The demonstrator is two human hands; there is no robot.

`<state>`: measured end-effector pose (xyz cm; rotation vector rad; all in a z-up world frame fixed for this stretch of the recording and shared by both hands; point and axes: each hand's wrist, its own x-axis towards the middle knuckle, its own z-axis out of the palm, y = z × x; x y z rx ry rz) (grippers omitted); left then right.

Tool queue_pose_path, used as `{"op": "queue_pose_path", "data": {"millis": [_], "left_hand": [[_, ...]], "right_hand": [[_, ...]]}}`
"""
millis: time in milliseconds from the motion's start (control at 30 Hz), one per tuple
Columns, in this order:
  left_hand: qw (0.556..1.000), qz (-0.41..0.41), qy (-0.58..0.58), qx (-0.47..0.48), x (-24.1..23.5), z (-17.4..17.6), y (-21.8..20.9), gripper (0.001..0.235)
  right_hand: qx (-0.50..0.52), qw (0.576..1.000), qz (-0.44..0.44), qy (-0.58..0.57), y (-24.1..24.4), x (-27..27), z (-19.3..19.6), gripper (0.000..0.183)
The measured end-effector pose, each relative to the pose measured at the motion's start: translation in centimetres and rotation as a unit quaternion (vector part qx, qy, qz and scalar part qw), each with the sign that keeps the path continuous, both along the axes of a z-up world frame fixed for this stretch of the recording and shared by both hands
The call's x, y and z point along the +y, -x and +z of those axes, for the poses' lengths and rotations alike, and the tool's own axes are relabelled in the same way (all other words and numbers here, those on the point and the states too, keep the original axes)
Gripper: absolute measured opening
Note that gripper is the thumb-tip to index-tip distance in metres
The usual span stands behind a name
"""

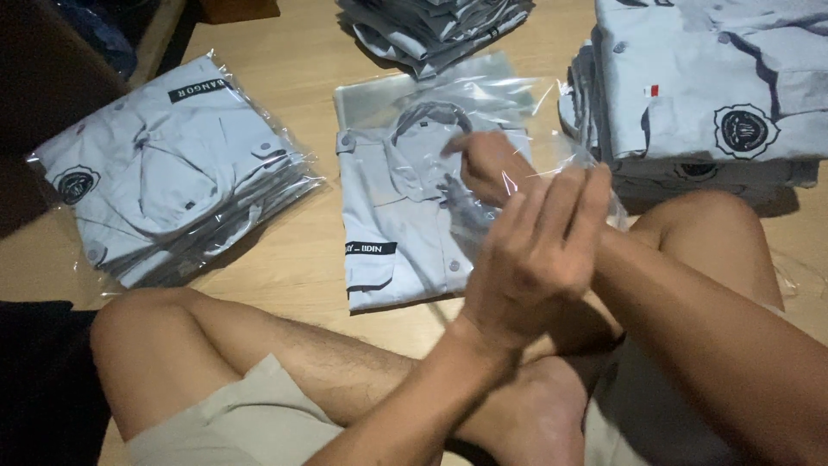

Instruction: The person folds a light grey short-sleeved shirt and places it into a clear plastic bag. They smooth the shirt inside the bag and seal it, then place the packaged shirt on a stack of similar items.

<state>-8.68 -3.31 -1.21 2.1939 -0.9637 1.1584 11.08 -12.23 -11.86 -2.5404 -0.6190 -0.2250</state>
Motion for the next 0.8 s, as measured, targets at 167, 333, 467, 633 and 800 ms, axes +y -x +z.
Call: {"op": "queue_pose_path", "data": {"millis": [167, 333, 467, 633, 800], "left_hand": [[0.998, -0.048, 0.008, 0.039, -0.9, -0.2, 2.1, 0.028], [0.992, -0.117, -0.026, 0.032, -0.5, 0.5, 1.7, 0.027], [0.971, -0.213, 0.016, 0.109, 1.7, -0.1, -0.2, 0.024], [0.976, -0.19, -0.012, 0.102, 2.9, -2.4, -0.1, 0.043], [0.984, -0.157, -0.031, 0.075, 3.3, -0.8, -0.5, 0.052]], "right_hand": [[0.065, 0.977, -0.153, 0.133, 5.0, 4.2, 5.0, 0.084], [-0.156, 0.928, -0.133, 0.312, 2.7, 4.3, 1.4, 0.099], [0.021, 0.99, -0.08, 0.111, 4.5, 5.8, 4.9, 0.057], [0.107, 0.97, -0.138, 0.168, 5.3, 7.3, 6.1, 0.123], [0.295, 0.923, -0.135, 0.207, 5.6, 8.7, 8.3, 0.122]]}}
